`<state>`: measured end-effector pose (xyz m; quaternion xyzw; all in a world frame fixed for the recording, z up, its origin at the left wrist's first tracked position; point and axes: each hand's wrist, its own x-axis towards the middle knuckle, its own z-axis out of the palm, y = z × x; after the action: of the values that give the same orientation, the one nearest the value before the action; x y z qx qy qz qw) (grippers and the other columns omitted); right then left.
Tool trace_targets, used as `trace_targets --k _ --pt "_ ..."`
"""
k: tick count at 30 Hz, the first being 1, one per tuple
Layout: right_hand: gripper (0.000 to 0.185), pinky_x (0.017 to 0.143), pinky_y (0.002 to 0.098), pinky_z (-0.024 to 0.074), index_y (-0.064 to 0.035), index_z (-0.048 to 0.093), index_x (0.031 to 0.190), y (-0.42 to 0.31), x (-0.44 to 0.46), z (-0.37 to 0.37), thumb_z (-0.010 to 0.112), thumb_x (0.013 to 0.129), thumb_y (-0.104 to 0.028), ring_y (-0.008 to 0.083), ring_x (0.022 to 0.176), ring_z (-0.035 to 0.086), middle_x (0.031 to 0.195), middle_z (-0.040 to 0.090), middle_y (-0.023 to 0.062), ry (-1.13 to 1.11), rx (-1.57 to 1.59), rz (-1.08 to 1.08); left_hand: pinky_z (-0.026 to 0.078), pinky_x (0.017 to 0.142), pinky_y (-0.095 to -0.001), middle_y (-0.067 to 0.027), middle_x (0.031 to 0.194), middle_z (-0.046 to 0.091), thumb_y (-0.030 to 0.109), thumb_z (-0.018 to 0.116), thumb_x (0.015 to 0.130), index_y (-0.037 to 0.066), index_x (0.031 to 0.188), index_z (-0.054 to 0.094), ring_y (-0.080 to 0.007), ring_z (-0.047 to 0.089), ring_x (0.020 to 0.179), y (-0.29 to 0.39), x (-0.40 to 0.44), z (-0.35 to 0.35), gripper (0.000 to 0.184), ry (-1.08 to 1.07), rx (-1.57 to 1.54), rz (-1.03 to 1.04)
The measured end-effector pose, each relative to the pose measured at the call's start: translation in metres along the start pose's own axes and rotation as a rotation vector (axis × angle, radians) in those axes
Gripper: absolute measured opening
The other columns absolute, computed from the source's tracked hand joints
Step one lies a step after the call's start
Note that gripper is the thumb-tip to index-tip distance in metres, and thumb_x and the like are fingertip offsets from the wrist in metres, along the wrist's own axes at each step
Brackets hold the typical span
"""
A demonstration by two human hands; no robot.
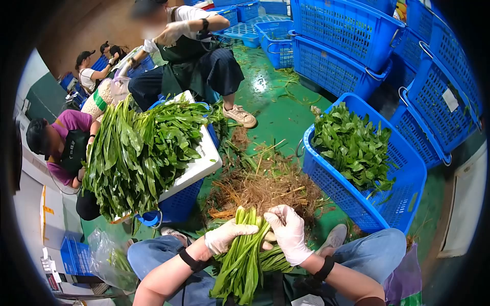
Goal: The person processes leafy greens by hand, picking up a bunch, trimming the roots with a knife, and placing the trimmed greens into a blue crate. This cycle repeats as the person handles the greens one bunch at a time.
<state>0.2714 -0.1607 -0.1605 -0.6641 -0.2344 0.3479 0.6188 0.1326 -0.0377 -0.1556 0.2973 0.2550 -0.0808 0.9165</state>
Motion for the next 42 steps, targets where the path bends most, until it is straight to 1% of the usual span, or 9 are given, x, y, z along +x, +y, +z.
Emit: trace_targets --k 9,15,19,23,24,26,28,40,42 --pt "0.035 0.053 0.0273 0.0381 -0.0020 0.058 0.086 -0.010 0.011 -0.011 0.081 0.071 -0.023 0.0111 0.061 0.047 0.069 0.051 0.0062 -0.108 -0.650 -0.227 0.056 0.067 -0.0301 -0.0107 0.097 0.069 0.013 0.070 0.086 0.003 0.112 0.059 -0.0184 0.066 0.076 -0.006 0.006 0.002 0.030 0.174 0.194 0.106" --pt "0.022 0.056 0.0258 0.0410 -0.0029 0.062 0.089 -0.001 0.007 -0.007 0.077 0.075 -0.010 0.0054 0.067 0.051 0.079 0.062 0.0002 -0.016 -0.069 0.043 0.056 0.073 -0.0311 -0.0099 0.100 0.068 0.014 0.072 0.084 0.003 0.117 0.058 -0.0182 0.066 0.080 -0.002 0.002 0.006 0.038 0.147 0.065 0.079" --pt "0.029 0.075 0.0238 0.0479 -0.0008 0.061 0.104 -0.004 0.001 0.000 0.073 0.078 -0.003 0.0068 0.081 0.058 0.091 0.065 0.0001 0.046 0.259 0.059 0.053 0.074 -0.0292 -0.0076 0.102 0.068 0.013 0.075 0.080 0.003 0.115 0.060 -0.0153 0.065 0.083 -0.008 0.007 0.002 0.039 0.156 0.342 0.108" --pt "0.040 0.076 0.0245 0.0488 0.0000 0.057 0.113 0.001 0.008 -0.005 0.075 0.079 -0.007 0.0079 0.084 0.059 0.094 0.064 0.0012 -0.057 0.264 -0.007 0.053 0.069 -0.0280 -0.0076 0.097 0.069 0.012 0.075 0.080 0.002 0.115 0.060 -0.0148 0.065 0.078 -0.012 0.010 0.004 0.039 0.227 0.297 0.240" --pt "0.050 0.074 0.0244 0.0487 -0.0028 0.054 0.121 -0.001 0.010 -0.016 0.078 0.078 -0.012 0.0071 0.085 0.058 0.098 0.064 0.0038 -0.074 -0.104 -0.048 0.052 0.065 -0.0273 -0.0084 0.097 0.069 0.012 0.074 0.081 0.002 0.115 0.060 -0.0147 0.065 0.077 -0.004 0.003 0.010 0.038 0.272 0.221 0.209" --pt "0.049 0.071 0.0308 0.0503 -0.0074 0.051 0.128 -0.020 0.012 -0.031 0.066 0.087 -0.030 0.0189 0.082 0.064 0.101 0.064 0.0095 -0.135 -0.495 -0.297 0.051 0.058 -0.0255 -0.0103 0.096 0.070 0.011 0.072 0.083 0.002 0.116 0.059 -0.0146 0.066 0.074 0.004 -0.003 0.001 0.037 0.308 0.150 0.152" --pt "0.044 0.074 0.0376 0.0512 -0.0081 0.054 0.128 -0.010 0.019 -0.033 0.051 0.094 -0.037 0.0340 0.083 0.065 0.099 0.066 0.0134 -0.133 -0.542 -0.530 0.054 0.070 -0.0256 -0.0086 0.092 0.071 0.009 0.075 0.079 -0.001 0.115 0.062 -0.0142 0.068 0.082 0.008 -0.007 0.002 0.040 0.397 0.131 0.169" --pt "0.041 0.070 0.0390 0.0483 0.0041 0.058 0.110 -0.011 0.013 -0.040 0.060 0.090 -0.032 0.0344 0.078 0.063 0.084 0.064 0.0206 -0.404 -0.555 -0.056 0.053 0.077 -0.0286 -0.0071 0.093 0.068 0.003 0.077 0.076 -0.002 0.104 0.064 -0.0187 0.068 0.083 -0.003 0.003 0.006 0.031 0.420 0.280 0.222" --pt "0.039 0.067 0.0336 0.0457 0.0041 0.057 0.109 0.006 0.014 -0.041 0.059 0.092 -0.031 0.0217 0.070 0.058 0.077 0.061 0.0110 -0.393 -0.458 -0.077 0.054 0.078 -0.0295 -0.0072 0.093 0.068 0.001 0.077 0.076 -0.002 0.105 0.063 -0.0203 0.069 0.084 -0.005 0.005 0.004 0.033 0.388 0.275 0.215"
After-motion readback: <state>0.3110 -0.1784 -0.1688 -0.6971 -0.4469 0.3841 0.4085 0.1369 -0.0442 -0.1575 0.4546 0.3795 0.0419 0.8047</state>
